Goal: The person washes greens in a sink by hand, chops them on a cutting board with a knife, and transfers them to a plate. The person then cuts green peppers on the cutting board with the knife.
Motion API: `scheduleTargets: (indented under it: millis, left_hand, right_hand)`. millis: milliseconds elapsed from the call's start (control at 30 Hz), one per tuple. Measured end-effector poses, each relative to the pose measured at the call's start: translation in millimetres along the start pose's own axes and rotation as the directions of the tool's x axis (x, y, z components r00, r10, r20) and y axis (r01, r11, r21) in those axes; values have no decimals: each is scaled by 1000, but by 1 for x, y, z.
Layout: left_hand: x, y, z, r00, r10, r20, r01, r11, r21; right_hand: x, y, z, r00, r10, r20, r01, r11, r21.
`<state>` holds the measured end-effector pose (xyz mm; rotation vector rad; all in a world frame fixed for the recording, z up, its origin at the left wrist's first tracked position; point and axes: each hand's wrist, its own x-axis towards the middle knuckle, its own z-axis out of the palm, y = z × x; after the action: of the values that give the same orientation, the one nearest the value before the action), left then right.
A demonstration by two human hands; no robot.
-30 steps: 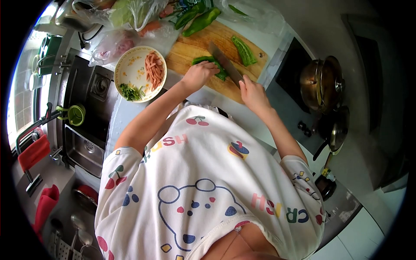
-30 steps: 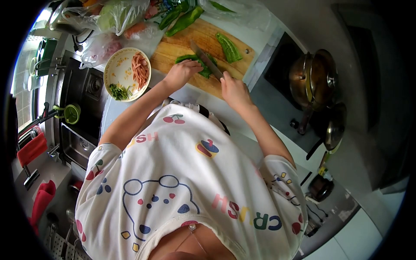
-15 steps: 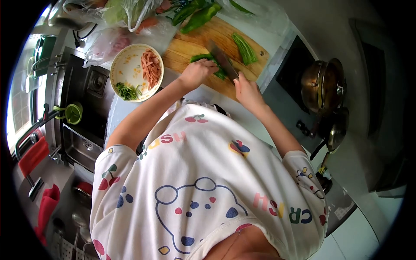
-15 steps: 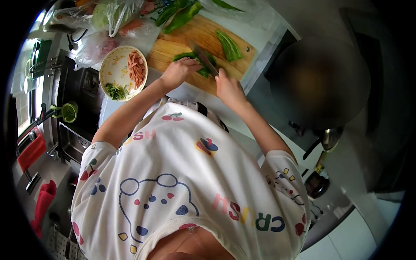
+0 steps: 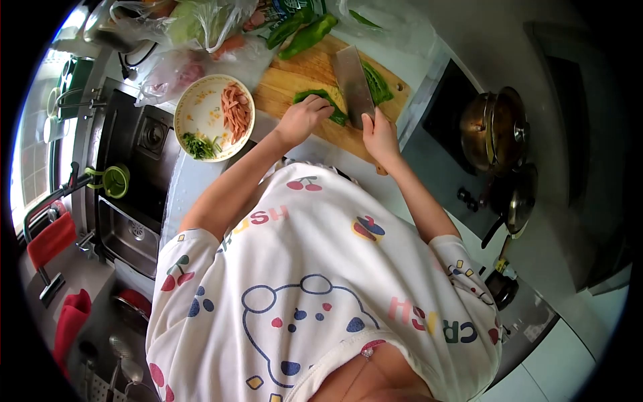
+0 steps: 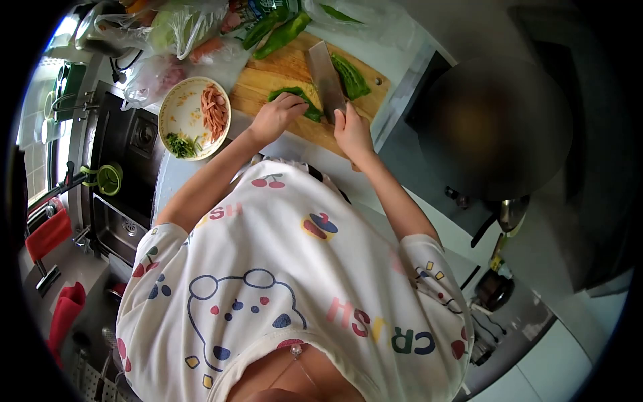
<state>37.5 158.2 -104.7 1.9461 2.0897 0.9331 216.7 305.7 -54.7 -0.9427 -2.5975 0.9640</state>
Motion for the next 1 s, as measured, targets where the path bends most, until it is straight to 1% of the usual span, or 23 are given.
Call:
scheduleTargets:
  millis: [33,100,233,300,400,500,700,933,1000]
  left_hand:
    - [-1,1,-2,999,30,-19,-28,997,70]
    - [-3,4,-3,995,89,-46,-78,975,206]
    - [-3,7,-2,1000,8,4,-9,979,202]
    - [-2,7,-1,997,-52,58,39,980,197]
    - [-1,6,-2,997,-53,53,40,976,212]
    - [2,-1,-3,997,-33,74,20,986,165]
    - [3,-3,-3,995,-46,86,32,987,160]
    - [5,-1,-6,992,-63,110,46,987,155]
    - [6,-1,-7,993,-62,103,45,986,157]
  right_hand:
    - [-2,-3,-3,1000,-16,-5,16,1000,-16]
    - [-5,-12,-15,997,-43,65,48,996,-77]
    - [-8,-27,-28,980,-21,199,55,985,-165]
    - [-10,-26,-28,979,-37,199,75,980,-187]
    - [-9,-26,-26,974,-37,226,87,973,-216]
    - [-10,-27,-27,970,-23,243,79,972,-220]
    - [-9,-32,-37,956,9,294,72,962,-264]
    - [1,-33,-37,933,29,358,52,976,-214]
    - [-1,-31,-32,926,74,371,16,972,-235]
